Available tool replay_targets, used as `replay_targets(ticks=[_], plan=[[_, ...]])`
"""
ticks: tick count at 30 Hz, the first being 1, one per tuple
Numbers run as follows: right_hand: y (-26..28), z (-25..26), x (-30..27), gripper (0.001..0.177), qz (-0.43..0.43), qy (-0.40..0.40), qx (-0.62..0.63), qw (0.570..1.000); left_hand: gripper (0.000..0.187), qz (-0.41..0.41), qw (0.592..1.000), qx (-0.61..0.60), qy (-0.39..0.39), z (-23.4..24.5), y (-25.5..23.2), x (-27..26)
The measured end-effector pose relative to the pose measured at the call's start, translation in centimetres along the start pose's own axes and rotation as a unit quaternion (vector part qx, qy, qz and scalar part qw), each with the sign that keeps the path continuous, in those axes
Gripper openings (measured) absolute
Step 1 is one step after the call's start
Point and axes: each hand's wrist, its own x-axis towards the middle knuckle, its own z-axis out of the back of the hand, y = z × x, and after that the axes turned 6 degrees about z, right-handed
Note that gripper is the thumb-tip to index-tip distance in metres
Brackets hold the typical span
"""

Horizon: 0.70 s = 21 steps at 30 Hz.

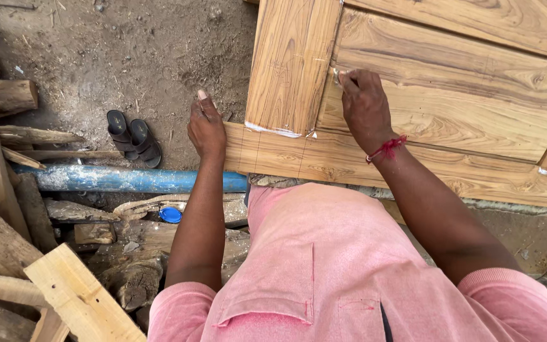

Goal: The person applies a white substance to the seams and joints of a wooden panel using a small white card. They repeatedly dip the card into a container to gather more substance and spread it along the grooves of the wood.

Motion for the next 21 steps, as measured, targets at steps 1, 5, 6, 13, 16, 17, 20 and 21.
replay_targets(ticks=[1,5,6,13,16,17,20,21], plan=[[-0.1,-0.2,0.1,0.02,0.006,0.006,-0.001,1.0,0.061,-0.013,1.0,0.013,-0.007,0.0,0.4,0.0],[-0.8,0.6,-1.5,0.027,0.011,-0.002,-0.012,1.0,0.063,-0.007,1.0,-0.004,0.005,-0.2,0.2,0.6],[-1.6,0.7,-1.5,0.027,0.006,-0.015,-0.023,1.0,0.064,0.018,0.999,-0.022,0.018,-0.3,0.2,0.5],[-3.7,1.1,-3.8,0.025,-0.019,-0.05,-0.012,0.998,0.064,-0.003,1.0,0.004,0.014,-0.2,0.6,0.4],[-3.1,1.6,-5.9,0.027,-0.024,-0.035,0.006,0.999,0.063,-0.044,0.999,0.026,0.008,-0.2,0.6,1.2],[-3.7,1.8,-5.6,0.028,-0.008,-0.027,0.012,1.0,0.063,-0.034,0.999,0.023,0.01,-0.2,0.7,0.9],[-5.3,1.7,-5.8,0.033,-0.059,-0.09,-0.043,0.993,0.061,-0.031,0.999,-0.014,0.015,-0.8,1.3,1.2],[-4.5,1.2,-7.3,0.032,-0.057,-0.066,-0.018,0.996,0.06,-0.042,0.999,-0.026,0.022,-0.8,1.6,1.3]])
